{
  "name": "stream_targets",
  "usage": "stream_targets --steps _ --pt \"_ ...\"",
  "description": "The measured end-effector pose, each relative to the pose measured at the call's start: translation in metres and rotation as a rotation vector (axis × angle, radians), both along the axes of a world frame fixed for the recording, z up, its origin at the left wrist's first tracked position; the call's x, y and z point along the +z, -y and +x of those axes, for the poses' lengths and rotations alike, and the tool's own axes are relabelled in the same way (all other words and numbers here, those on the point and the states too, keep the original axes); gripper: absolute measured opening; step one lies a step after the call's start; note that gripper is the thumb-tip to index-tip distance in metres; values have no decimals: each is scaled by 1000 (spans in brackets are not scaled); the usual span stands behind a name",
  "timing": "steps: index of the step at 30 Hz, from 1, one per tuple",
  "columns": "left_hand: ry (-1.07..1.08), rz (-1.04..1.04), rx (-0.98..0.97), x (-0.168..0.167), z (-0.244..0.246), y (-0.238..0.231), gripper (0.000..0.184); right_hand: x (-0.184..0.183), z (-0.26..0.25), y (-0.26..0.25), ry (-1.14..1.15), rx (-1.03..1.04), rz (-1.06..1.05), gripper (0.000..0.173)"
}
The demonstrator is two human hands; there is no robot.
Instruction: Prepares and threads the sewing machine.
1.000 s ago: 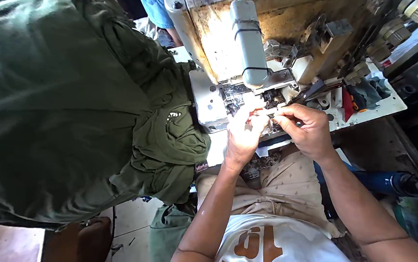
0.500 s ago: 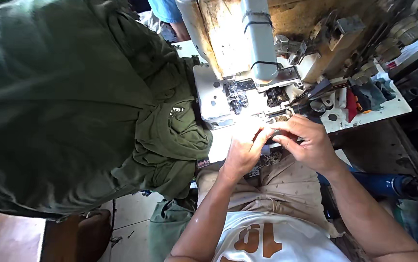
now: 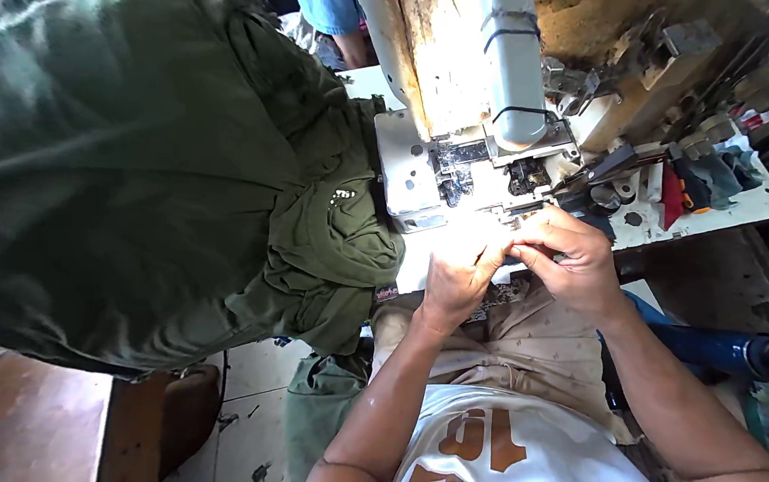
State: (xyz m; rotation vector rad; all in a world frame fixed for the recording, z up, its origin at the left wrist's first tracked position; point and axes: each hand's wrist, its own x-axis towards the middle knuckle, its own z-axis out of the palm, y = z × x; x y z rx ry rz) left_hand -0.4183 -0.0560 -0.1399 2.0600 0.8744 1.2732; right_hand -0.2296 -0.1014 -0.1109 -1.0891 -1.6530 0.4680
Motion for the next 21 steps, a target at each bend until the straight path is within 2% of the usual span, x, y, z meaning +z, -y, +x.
stream_targets --steps 3,6,10,14,19,21 --pt "14 -30 163 -9 -19 -2 25 0 4 4 12 -58 -15 7" --pt "-281 -80 315 0 -45 -16 18 -2 15 3 40 -122 -18 8" --pt "-759 -181 176 12 -44 -22 35 -2 16 0 95 -135 -19 8" --pt "-1100 -98 151 24 -25 -25 51 0 10 -1 124 -118 1 7" --pt "-1426 -139 124 44 4 -35 39 -3 15 5 125 -112 -32 8" --pt "-1382 -81 104 43 2 -44 28 -2 18 6 110 -113 -36 8"
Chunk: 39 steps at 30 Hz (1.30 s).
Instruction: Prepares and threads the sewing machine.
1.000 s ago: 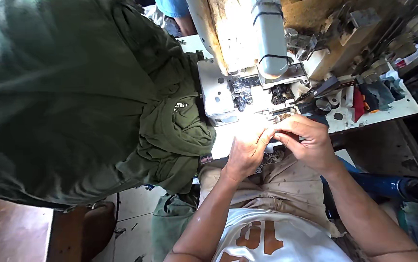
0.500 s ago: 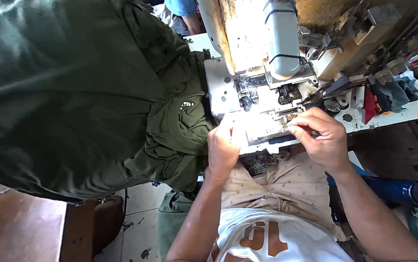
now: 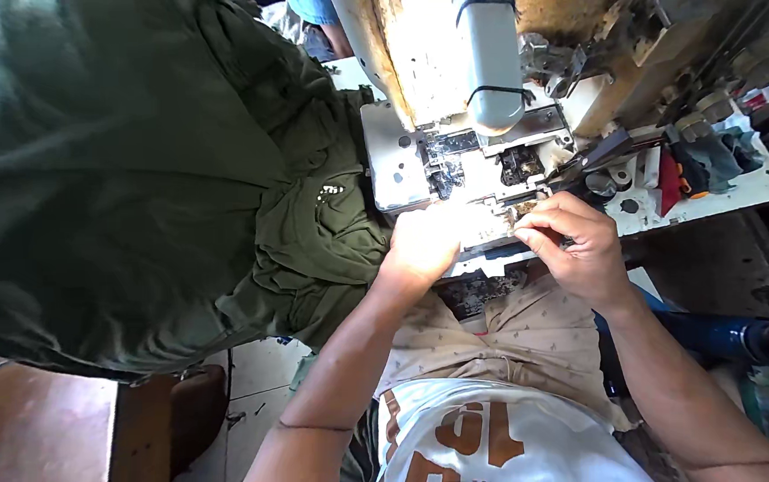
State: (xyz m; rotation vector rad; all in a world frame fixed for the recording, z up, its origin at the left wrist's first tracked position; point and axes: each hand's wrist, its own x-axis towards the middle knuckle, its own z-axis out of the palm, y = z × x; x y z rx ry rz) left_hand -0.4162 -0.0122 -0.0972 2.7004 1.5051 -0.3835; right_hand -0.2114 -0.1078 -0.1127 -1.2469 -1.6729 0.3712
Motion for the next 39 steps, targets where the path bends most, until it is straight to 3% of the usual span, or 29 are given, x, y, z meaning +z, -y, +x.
stream_targets --steps 7,10,14,16,20,25,39 --pt "705 40 -42 2 -17 7 23 2 5 -4 -46 -30 45 8" --pt "1054 -76 -36 -2 -11 18 14 3 -1 -8 -30 -28 68 8" --pt "1343 -188 -58 -9 -1 29 39 6 -7 -11 6 -39 96 8" --pt "1440 -187 -90 -11 3 31 34 7 -10 -12 13 -41 107 8" --pt "1496 -162 -104 -11 6 32 12 10 -13 -12 13 -48 111 8" --pt "1398 -165 -89 -13 1 29 3 10 -12 -11 15 -26 102 10" --pt "1340 -159 -123 -10 3 28 24 12 -13 -12 -103 20 69 12"
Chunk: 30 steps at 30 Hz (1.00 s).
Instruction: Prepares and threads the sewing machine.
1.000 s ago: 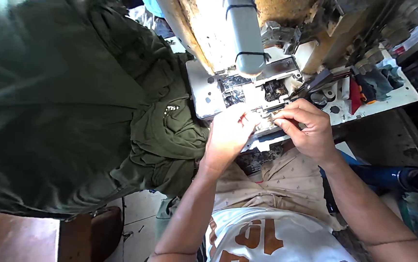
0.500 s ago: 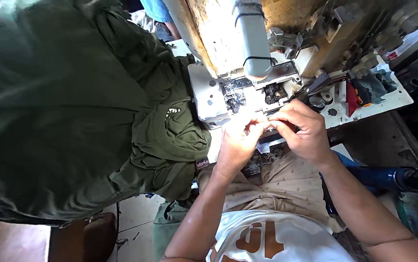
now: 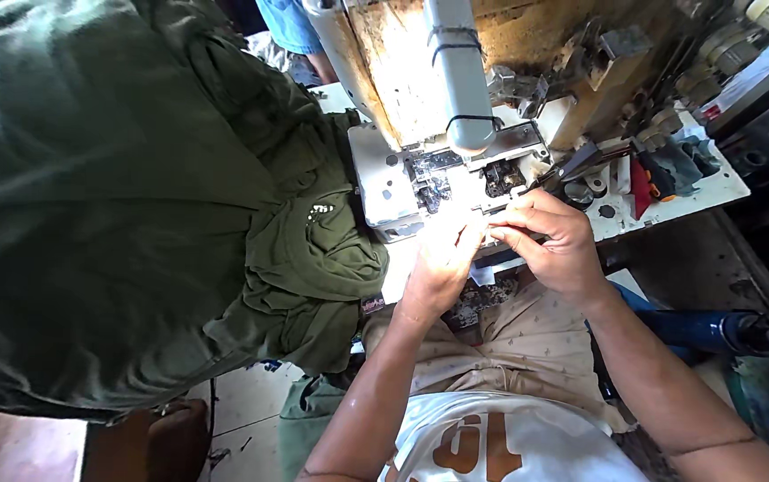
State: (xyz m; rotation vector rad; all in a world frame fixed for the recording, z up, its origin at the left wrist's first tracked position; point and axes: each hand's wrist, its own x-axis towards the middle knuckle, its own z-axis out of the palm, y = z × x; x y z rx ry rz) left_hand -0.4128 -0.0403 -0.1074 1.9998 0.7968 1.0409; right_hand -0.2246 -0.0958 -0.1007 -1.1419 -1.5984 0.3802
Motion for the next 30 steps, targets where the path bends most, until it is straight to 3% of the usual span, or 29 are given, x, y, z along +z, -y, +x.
stream_targets --steps 9,15,20,27,30 --pt "127 11 37 -11 11 0 31 -1 2 2 -127 4 -33 17" --pt "271 -46 51 -18 9 1 26 2 3 3 -135 -9 -25 10" --pt "176 12 138 -21 -4 -4 22 3 5 4 -105 -40 -27 8" --pt "195 145 58 -18 0 -1 35 3 4 4 -110 -49 -16 10" --pt "221 163 78 -20 6 0 30 2 3 4 -112 -57 -15 10"
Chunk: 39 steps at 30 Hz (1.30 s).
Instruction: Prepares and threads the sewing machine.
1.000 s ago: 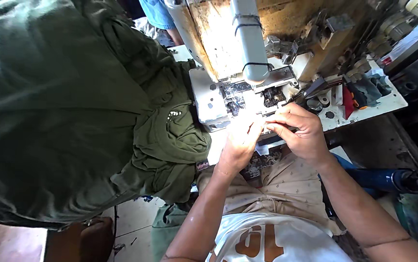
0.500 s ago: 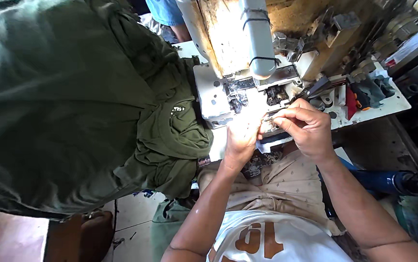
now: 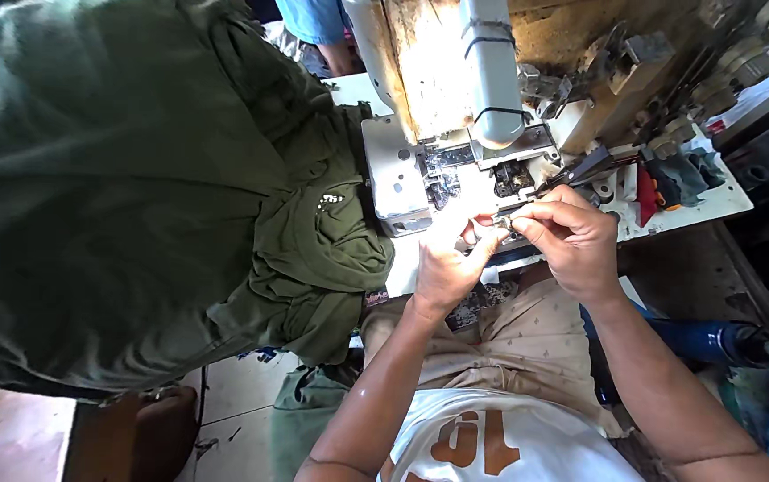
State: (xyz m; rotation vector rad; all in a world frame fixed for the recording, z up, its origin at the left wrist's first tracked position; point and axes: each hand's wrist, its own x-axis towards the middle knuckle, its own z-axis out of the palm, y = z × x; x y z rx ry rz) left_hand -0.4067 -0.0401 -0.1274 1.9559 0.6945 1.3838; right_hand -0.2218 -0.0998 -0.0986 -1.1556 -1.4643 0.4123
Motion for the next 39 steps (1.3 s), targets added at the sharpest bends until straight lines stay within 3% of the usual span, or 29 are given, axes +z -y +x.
stream_targets --steps 5,10,14,20,31,39 --pt "7 18 51 -1 4 1 12 -1 0 1 3 -13 -2 9" --pt "-36 -27 26 -2 3 2 6 -4 -1 0 16 -10 -12 8" --pt "-98 -41 21 -1 -7 0 8 -1 12 5 214 6 0 15" --pt "-136 -70 128 0 -34 -5 11 20 71 35 257 -292 27 28" --pt "-80 -97 202 -14 -31 2 10 -39 97 36 301 -524 -197 18" --pt "-34 -125 183 -21 -36 9 10 -43 103 31 324 -592 -249 17"
